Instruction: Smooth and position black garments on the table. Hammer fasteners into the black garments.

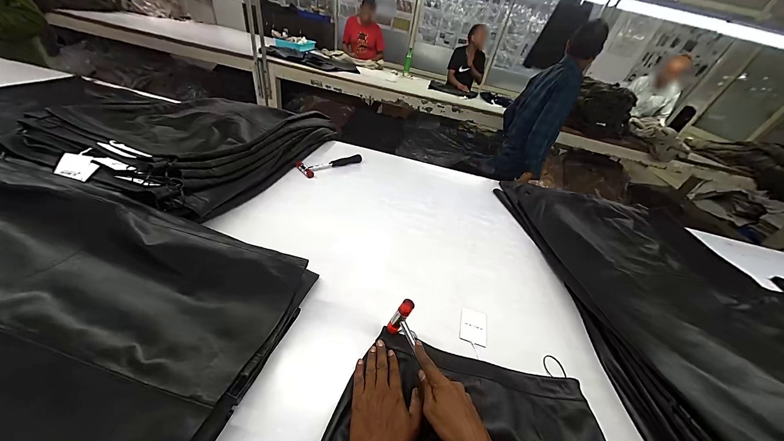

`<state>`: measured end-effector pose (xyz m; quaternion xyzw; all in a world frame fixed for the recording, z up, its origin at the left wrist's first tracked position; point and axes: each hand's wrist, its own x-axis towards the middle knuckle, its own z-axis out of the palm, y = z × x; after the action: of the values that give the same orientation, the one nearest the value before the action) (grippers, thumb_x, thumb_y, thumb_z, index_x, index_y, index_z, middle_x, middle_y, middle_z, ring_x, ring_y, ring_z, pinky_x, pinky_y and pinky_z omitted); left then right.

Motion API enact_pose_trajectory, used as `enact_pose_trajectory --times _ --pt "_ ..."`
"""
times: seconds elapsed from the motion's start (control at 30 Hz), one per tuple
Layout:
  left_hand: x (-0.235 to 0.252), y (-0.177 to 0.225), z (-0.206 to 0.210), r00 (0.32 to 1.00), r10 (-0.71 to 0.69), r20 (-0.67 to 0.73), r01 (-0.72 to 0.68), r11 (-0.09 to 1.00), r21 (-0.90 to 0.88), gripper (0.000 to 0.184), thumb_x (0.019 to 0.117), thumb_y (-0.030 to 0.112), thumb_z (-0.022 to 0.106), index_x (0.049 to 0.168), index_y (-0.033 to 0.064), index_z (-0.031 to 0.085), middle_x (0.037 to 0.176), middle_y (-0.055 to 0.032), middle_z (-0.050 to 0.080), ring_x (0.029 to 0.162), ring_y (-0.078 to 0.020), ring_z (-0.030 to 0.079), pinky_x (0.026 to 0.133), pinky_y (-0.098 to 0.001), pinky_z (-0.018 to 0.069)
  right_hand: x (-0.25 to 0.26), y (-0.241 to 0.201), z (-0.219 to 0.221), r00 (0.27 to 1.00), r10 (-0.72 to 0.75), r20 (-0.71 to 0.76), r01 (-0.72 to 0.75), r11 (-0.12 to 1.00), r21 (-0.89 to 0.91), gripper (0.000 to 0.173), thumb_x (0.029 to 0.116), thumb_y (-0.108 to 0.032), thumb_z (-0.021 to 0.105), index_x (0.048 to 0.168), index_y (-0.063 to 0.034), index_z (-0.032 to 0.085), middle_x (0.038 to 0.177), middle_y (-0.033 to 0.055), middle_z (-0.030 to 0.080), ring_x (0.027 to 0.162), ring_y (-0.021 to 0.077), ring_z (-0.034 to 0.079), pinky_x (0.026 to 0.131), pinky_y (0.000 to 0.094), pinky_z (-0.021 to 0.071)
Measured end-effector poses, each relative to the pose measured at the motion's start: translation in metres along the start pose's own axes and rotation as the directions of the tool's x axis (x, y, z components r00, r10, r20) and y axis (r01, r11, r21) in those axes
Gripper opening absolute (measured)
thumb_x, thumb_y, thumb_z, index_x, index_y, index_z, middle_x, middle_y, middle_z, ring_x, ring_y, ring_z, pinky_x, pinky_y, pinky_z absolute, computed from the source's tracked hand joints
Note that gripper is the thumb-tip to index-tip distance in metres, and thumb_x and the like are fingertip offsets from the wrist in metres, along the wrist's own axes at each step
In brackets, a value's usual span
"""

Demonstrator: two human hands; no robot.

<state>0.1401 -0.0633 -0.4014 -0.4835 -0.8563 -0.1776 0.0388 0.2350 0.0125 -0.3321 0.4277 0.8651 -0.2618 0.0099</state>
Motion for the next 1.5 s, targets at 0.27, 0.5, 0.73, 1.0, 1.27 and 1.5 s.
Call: enact_pose_trajectory --times 0.27,0.5,0.73,1.0,1.27,1.5 --pt "-0.009 -0.007 -0.016 0.993 0.011 0.113 -0.016 0.999 0.042 0.076 0.1038 0.054 0.026 0.152 -0.0024 0.044 0.164 -0.0200 0.034 0.153 -0.0354 0.030 0.125 -0.0574 0.0139 -0.002 0.005 0.011 0.998 -0.013 -0.064 0.012 1.000 -0.015 0.054 0.1109 -0.034 0.029 0.164 -0.0357 0.023 0.101 0.0148 0.073 0.089 0.0357 0.070 0.082 0.0530 0.0538" --pt "-0.021 -0.036 -0.009 0.996 0.093 0.006 -0.093 0.995 0.020 0.080 0.1022 0.063 0.025 0.151 0.0041 0.049 0.162 -0.0139 0.041 0.151 -0.0312 0.037 0.123 -0.0560 0.0235 -0.001 0.005 0.015 0.997 -0.014 -0.081 0.010 0.999 -0.044 0.053 0.1110 -0.035 0.027 0.164 -0.0371 0.024 0.098 0.0141 0.072 0.088 0.0348 0.070 0.081 0.0518 0.0540" --pt "-0.022 -0.033 -0.011 0.996 0.068 0.059 -0.069 0.998 0.010 0.081 0.1014 0.063 0.026 0.154 0.0041 0.045 0.164 -0.0140 0.036 0.153 -0.0293 0.032 0.125 -0.0533 0.0206 -0.009 0.008 0.005 0.965 -0.089 -0.245 0.112 0.990 0.080 0.051 0.1109 -0.034 0.031 0.161 -0.0295 0.035 0.094 0.0128 0.073 0.080 0.0309 0.069 0.079 0.0507 0.0539" --pt "-0.023 -0.031 -0.011 0.993 0.057 0.099 -0.059 0.998 0.013 0.081 0.1013 0.062 0.024 0.156 0.0043 0.041 0.165 -0.0135 0.034 0.154 -0.0293 0.031 0.125 -0.0528 0.0193 -0.011 -0.010 0.003 0.996 -0.068 -0.059 0.064 0.996 -0.057 0.053 0.1110 -0.035 0.028 0.164 -0.0351 0.025 0.100 0.0153 0.072 0.091 0.0358 0.069 0.084 0.0537 0.0529" --pt "-0.021 -0.031 -0.015 0.991 0.045 0.127 -0.045 0.999 -0.003 0.080 0.1019 0.060 0.024 0.156 0.0040 0.041 0.166 -0.0127 0.034 0.155 -0.0279 0.029 0.126 -0.0528 0.0179 -0.025 -0.007 0.022 0.966 -0.137 -0.220 0.132 0.991 -0.038 0.052 0.1096 -0.030 0.033 0.162 -0.0289 0.033 0.092 0.0133 0.072 0.080 0.0328 0.070 0.076 0.0519 0.0555" --pt "-0.020 -0.030 -0.018 0.989 0.033 0.141 -0.032 0.999 -0.011 0.080 0.1017 0.061 0.023 0.156 0.0040 0.040 0.166 -0.0123 0.033 0.155 -0.0276 0.028 0.126 -0.0523 0.0171 -0.030 -0.011 0.026 0.870 -0.254 -0.423 0.259 0.965 -0.047 0.052 0.1075 -0.027 0.035 0.158 -0.0225 0.042 0.087 0.0081 0.072 0.071 0.0252 0.068 0.068 0.0462 0.0573"
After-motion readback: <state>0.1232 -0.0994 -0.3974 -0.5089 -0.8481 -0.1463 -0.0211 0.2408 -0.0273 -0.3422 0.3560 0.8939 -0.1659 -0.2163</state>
